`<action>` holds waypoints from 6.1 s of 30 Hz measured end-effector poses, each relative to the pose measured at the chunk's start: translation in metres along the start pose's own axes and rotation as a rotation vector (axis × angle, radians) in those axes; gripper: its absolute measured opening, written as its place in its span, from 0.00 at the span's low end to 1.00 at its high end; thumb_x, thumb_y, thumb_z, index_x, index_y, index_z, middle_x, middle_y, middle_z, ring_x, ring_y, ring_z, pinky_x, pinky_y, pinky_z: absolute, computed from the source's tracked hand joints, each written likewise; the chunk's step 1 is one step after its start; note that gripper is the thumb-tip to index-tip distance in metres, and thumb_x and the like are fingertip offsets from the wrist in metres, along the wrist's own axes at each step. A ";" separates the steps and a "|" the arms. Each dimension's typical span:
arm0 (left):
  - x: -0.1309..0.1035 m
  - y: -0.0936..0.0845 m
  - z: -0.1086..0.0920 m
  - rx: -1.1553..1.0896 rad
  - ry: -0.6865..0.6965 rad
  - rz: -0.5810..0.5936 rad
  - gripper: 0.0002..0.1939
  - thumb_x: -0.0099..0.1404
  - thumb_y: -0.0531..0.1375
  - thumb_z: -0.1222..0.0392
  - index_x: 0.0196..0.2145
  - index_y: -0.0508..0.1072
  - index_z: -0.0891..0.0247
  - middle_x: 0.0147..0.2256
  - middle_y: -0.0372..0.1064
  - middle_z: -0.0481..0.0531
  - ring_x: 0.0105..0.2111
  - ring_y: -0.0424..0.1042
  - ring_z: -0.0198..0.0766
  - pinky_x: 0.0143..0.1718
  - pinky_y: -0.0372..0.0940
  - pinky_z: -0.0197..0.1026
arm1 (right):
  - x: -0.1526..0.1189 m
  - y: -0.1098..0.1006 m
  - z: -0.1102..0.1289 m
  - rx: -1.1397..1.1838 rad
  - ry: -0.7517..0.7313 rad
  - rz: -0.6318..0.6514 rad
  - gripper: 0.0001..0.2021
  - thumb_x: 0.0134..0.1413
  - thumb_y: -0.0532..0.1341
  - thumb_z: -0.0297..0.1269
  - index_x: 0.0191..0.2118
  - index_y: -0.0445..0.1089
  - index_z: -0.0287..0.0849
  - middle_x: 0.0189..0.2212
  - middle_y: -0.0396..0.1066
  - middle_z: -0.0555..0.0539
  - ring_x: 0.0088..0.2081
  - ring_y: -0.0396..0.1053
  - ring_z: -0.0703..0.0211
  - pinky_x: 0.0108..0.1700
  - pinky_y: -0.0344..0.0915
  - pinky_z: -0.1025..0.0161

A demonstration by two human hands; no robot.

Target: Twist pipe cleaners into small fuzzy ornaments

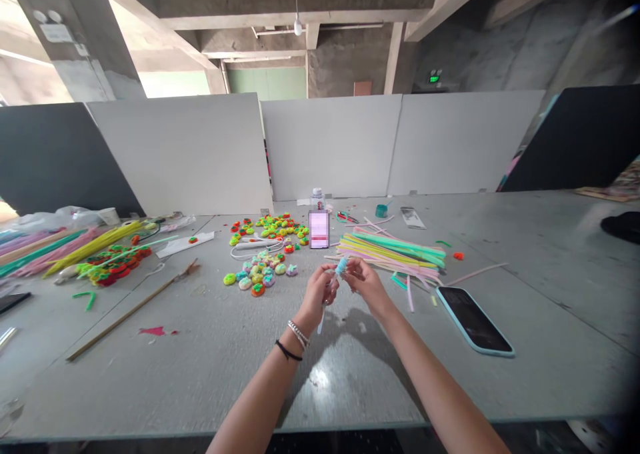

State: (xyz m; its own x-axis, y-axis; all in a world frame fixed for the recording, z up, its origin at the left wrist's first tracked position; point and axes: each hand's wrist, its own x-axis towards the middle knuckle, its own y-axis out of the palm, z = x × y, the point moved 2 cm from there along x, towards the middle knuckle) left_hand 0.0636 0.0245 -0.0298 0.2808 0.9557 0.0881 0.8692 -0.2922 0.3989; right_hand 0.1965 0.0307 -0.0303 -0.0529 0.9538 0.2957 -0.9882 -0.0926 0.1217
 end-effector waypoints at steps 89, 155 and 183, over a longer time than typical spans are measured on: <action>-0.016 0.007 -0.004 1.028 0.439 -0.083 0.14 0.69 0.46 0.58 0.51 0.61 0.59 0.30 0.69 0.48 0.25 0.66 0.32 0.27 0.55 0.31 | 0.002 -0.003 -0.008 -0.069 -0.006 -0.034 0.14 0.49 0.63 0.49 0.33 0.69 0.42 0.22 0.63 0.53 0.20 0.55 0.67 0.23 0.50 0.67; -0.009 -0.001 -0.011 -0.262 -0.374 0.423 0.09 0.62 0.57 0.58 0.29 0.60 0.64 0.22 0.47 0.40 0.13 0.44 0.22 0.12 0.39 0.28 | -0.007 -0.004 0.013 -0.146 0.003 0.127 0.17 0.47 0.63 0.50 0.40 0.74 0.45 0.26 0.67 0.51 0.23 0.53 0.65 0.25 0.48 0.66; -0.013 -0.003 -0.011 1.209 0.577 -0.094 0.19 0.67 0.50 0.64 0.54 0.66 0.54 0.36 0.69 0.52 0.32 0.69 0.34 0.35 0.62 0.34 | 0.000 -0.003 -0.010 -0.004 0.083 0.052 0.15 0.47 0.64 0.50 0.35 0.70 0.43 0.21 0.56 0.55 0.20 0.46 0.69 0.22 0.42 0.66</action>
State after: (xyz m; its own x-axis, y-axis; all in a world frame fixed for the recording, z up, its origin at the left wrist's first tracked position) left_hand 0.0527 0.0130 -0.0219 0.2504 0.7648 0.5936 0.7711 0.2132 -0.6000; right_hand 0.1981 0.0339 -0.0406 -0.1154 0.9682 0.2220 -0.9844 -0.1413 0.1048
